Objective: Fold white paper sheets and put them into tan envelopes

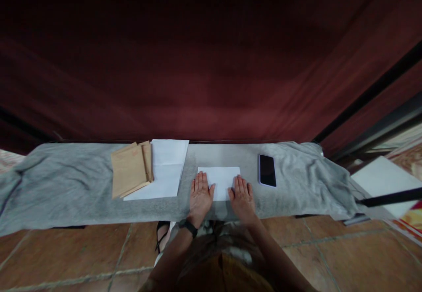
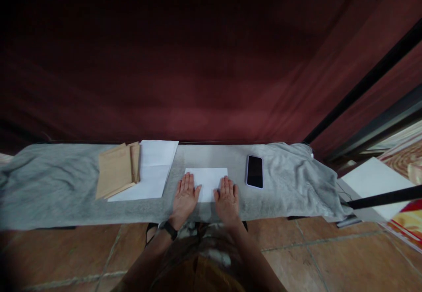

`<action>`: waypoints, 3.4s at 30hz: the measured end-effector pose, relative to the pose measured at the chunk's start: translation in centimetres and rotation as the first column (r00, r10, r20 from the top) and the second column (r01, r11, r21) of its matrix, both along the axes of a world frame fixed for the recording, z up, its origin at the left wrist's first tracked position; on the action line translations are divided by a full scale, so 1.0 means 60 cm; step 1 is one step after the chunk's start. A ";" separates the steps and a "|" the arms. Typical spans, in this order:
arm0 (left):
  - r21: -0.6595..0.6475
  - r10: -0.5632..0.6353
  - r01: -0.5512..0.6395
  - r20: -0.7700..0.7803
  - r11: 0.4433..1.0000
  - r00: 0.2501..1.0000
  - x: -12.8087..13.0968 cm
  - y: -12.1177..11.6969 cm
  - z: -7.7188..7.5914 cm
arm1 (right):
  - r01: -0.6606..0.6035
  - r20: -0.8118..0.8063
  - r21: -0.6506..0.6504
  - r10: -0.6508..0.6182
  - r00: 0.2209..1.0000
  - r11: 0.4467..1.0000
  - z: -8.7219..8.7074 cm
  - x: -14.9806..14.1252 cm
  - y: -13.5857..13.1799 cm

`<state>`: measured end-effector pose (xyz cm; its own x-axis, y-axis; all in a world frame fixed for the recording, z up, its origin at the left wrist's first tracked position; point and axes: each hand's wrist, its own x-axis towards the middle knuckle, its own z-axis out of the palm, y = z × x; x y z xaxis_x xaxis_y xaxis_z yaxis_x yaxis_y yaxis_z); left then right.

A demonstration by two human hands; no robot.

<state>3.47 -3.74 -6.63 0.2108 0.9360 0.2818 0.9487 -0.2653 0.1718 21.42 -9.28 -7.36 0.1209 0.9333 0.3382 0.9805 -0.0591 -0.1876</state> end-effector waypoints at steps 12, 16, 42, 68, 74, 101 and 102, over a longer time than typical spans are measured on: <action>-0.030 -0.002 0.001 -0.029 1.000 1.000 0.001 -0.005 0.008 | -0.170 -0.092 -0.057 0.164 0.982 0.984 0.008 -0.083 0.089; -0.037 0.000 -0.001 -0.025 0.999 1.000 0.003 -0.005 0.008 | -0.175 -0.093 -0.011 0.173 0.981 0.985 -0.005 -0.076 0.088; -0.037 -0.105 0.106 0.038 0.994 0.994 0.053 0.002 0.021 | -0.038 -0.001 -0.056 0.038 0.999 0.998 0.002 0.005 0.055; -0.113 -0.249 0.242 -0.059 0.964 0.967 -0.007 -0.024 0.025 | -0.068 0.018 -0.004 0.068 0.998 0.998 -0.012 0.014 0.053; -0.127 -0.235 0.226 -0.063 0.966 0.970 -0.005 -0.022 0.025 | -0.062 0.022 0.029 0.061 0.998 0.998 -0.014 0.016 0.054; -0.066 -0.269 0.273 0.075 0.960 0.960 -0.022 -0.025 0.034 | 0.075 -0.617 -0.346 -0.287 0.733 0.935 0.073 0.071 0.018; -0.061 -0.271 0.276 0.077 0.959 0.959 -0.022 -0.024 0.034 | 0.064 -0.653 -0.348 -0.291 0.699 0.935 0.075 0.073 0.021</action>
